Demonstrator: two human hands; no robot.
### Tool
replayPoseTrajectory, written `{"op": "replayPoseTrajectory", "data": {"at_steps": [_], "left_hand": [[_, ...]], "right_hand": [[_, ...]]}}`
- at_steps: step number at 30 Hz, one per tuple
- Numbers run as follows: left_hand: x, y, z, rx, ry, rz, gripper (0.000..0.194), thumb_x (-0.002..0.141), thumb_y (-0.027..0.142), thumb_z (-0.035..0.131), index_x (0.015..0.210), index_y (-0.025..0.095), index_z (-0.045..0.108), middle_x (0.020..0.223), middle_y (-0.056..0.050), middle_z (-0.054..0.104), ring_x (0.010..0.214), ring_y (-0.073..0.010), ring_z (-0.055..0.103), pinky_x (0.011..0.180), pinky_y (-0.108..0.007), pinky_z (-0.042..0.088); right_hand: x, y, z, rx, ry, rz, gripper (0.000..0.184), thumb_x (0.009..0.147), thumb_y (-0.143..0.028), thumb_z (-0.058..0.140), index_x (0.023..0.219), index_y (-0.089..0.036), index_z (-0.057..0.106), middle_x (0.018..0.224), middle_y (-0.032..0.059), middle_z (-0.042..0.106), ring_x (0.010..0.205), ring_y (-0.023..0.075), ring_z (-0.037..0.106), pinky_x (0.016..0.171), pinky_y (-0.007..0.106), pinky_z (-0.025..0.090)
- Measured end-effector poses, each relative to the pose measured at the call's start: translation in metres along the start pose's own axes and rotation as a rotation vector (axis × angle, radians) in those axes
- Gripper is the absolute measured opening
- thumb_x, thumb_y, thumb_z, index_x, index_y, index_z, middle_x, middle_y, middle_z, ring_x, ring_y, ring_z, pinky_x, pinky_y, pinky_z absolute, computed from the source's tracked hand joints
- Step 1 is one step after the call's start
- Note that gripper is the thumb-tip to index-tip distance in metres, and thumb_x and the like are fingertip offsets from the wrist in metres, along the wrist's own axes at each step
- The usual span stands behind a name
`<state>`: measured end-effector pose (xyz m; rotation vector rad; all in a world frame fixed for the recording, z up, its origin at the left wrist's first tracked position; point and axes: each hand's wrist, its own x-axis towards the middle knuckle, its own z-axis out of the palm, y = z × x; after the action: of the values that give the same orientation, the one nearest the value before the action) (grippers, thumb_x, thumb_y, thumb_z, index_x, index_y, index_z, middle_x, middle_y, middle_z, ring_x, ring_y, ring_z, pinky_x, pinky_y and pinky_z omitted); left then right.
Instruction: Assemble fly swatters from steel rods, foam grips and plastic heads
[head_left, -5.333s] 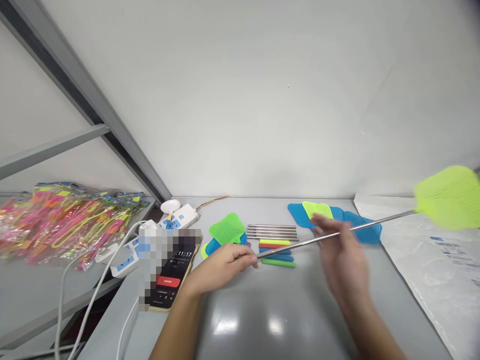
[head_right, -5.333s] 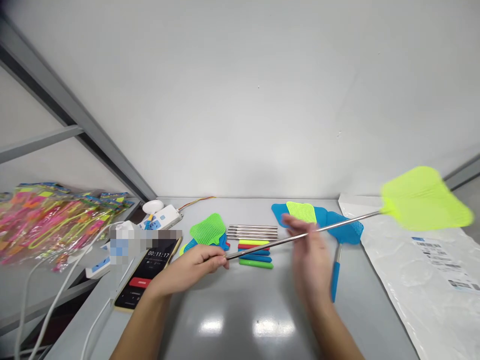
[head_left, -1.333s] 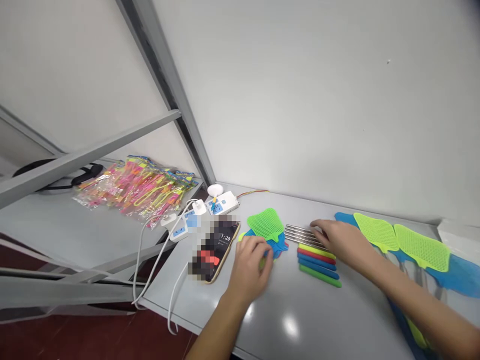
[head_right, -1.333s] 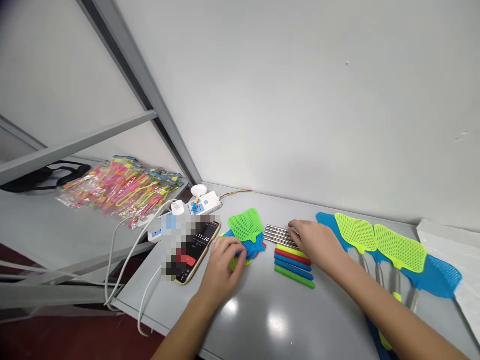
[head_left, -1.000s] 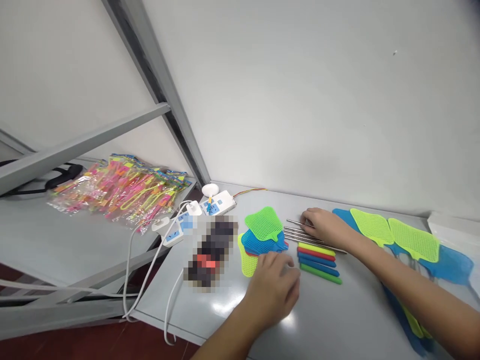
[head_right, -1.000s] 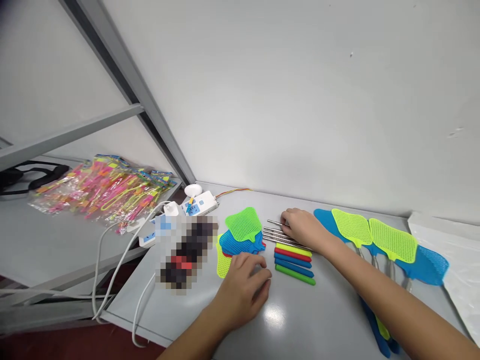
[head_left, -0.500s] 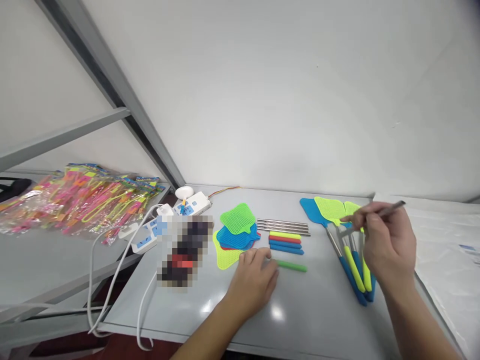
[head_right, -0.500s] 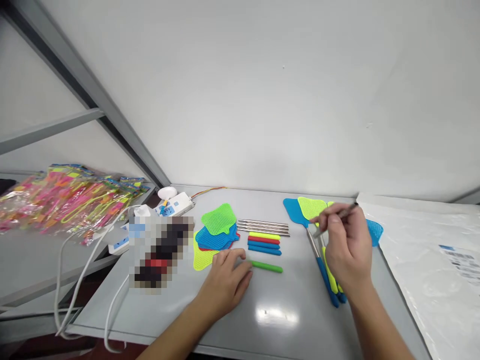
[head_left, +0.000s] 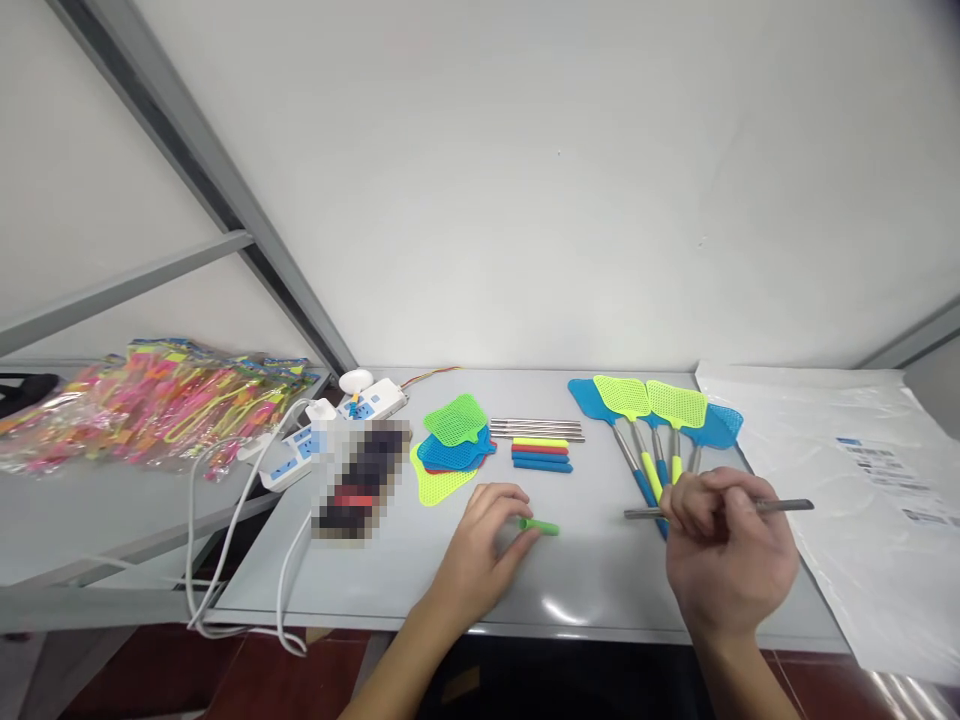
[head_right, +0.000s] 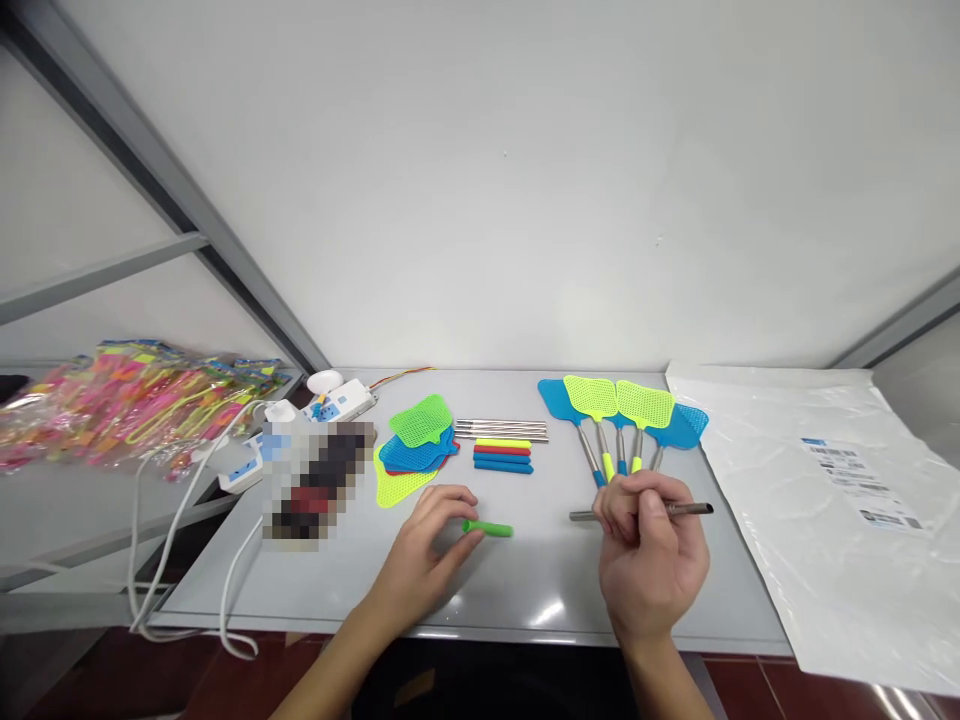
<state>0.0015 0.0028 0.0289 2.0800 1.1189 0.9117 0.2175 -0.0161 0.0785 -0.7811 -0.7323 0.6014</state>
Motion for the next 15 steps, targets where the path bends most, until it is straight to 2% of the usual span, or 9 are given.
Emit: {"op": "replayPoseTrajectory", "data": {"at_steps": [3, 8, 11, 15], "left_hand": [[0.000, 0.009, 0.006, -0.148, 0.070, -0.027, 0.011, 0.094, 0.028, 0.052, 0.102, 0.022, 0.058, 0.109, -0.007, 0.062, 0.104, -0.0201, 0.056, 0.091, -0.036, 0.045], [0.000, 0.009, 0.024, -0.201, 0.057, -0.102, 0.016, 0.098, 0.029, 0.043, 0.103, 0.022, 0.057, 0.099, -0.004, 0.066, 0.095, -0.0182, 0.061, 0.085, -0.033, 0.047], [-0.003, 0.005, 0.030, -0.225, 0.050, -0.112, 0.017, 0.099, 0.024, 0.037, 0.104, 0.022, 0.053, 0.097, -0.004, 0.065, 0.092, -0.0171, 0.062, 0.083, -0.033, 0.048], [-0.007, -0.003, 0.034, -0.243, 0.061, -0.138, 0.016, 0.099, 0.023, 0.033, 0.104, 0.021, 0.049, 0.090, -0.003, 0.062, 0.082, -0.0163, 0.058, 0.077, -0.032, 0.047]], "right_hand": [[-0.008, -0.008, 0.009, 0.084, -0.068, 0.042, 0.027, 0.093, -0.031, 0.045, 0.071, -0.020, 0.058, 0.050, -0.0065, 0.029, 0.046, 0.0095, 0.030, 0.047, 0.025, 0.030], [-0.010, -0.018, 0.041, 0.190, -0.198, 0.194, 0.058, 0.092, -0.062, 0.032, 0.052, -0.021, 0.041, 0.044, -0.0061, 0.022, 0.041, 0.0097, 0.024, 0.042, 0.024, 0.026], [-0.006, -0.021, 0.062, 0.205, -0.290, 0.243, 0.063, 0.089, -0.070, 0.028, 0.050, -0.021, 0.033, 0.043, -0.0067, 0.018, 0.039, 0.0093, 0.022, 0.040, 0.023, 0.024], [-0.005, -0.018, 0.081, 0.212, -0.403, 0.321, 0.063, 0.088, -0.071, 0.029, 0.048, -0.022, 0.031, 0.041, -0.0069, 0.018, 0.038, 0.0094, 0.023, 0.040, 0.024, 0.024]]}}
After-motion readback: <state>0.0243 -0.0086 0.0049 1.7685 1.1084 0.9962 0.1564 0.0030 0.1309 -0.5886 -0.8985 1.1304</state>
